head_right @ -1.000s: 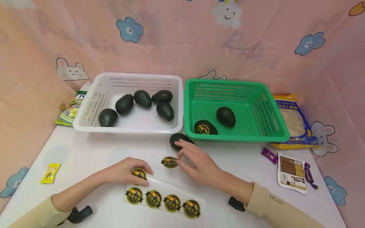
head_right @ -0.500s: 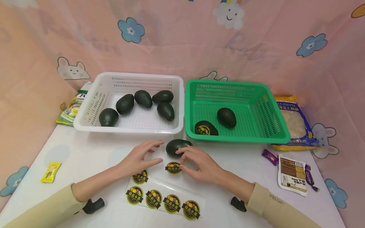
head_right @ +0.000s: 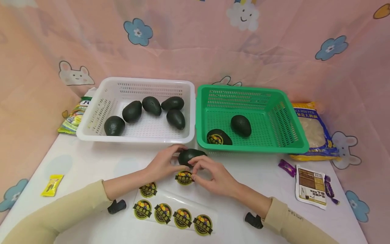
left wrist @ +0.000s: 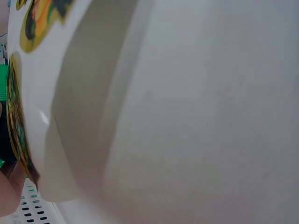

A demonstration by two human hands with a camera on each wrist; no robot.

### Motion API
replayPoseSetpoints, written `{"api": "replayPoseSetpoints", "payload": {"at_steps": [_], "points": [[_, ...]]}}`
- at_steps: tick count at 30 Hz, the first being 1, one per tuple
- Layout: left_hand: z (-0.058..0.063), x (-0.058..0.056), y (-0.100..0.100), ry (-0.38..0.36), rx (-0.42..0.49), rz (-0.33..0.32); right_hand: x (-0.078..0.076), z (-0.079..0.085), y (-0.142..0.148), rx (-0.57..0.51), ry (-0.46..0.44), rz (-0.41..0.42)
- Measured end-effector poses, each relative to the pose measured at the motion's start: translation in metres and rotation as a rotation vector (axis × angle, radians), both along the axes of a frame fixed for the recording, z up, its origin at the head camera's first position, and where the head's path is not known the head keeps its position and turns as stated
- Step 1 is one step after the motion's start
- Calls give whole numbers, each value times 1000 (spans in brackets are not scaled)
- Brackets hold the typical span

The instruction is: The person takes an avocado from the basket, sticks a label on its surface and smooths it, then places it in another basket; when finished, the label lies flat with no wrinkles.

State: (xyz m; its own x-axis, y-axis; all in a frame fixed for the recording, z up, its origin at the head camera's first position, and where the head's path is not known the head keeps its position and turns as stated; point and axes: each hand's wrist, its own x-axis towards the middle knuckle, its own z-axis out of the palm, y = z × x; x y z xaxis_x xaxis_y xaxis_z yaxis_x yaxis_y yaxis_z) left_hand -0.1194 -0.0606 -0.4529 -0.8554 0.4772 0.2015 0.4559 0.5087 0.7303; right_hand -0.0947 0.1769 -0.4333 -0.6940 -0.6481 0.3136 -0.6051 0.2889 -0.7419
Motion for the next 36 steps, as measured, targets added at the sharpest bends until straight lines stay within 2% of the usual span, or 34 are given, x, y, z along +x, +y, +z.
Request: {"api": "replayPoseSetpoints", "payload": {"at_steps": [4, 8, 12, 17, 28, 33, 36], "points": [[1, 6, -4, -53, 71, -9, -1, 6, -1, -33, -94, -99], [2, 16, -9, -99, 156, -34, -5, 13, -3, 0, -249, -185], [1, 24, -12, -143, 181, -60, -8, 14, -6, 84, -347, -193], [0, 30, -13, -176, 165, -80, -8, 9, -12, 124, -392, -191], [1, 32, -14, -204, 172, -88, -6, 2, -15, 171, -330, -235], [3, 31, -13, -201, 156, -71, -5, -1, -15, 188, -258, -256], [3, 30, -12, -201, 166, -61, -5, -1, -16, 210, -178, -267]]}}
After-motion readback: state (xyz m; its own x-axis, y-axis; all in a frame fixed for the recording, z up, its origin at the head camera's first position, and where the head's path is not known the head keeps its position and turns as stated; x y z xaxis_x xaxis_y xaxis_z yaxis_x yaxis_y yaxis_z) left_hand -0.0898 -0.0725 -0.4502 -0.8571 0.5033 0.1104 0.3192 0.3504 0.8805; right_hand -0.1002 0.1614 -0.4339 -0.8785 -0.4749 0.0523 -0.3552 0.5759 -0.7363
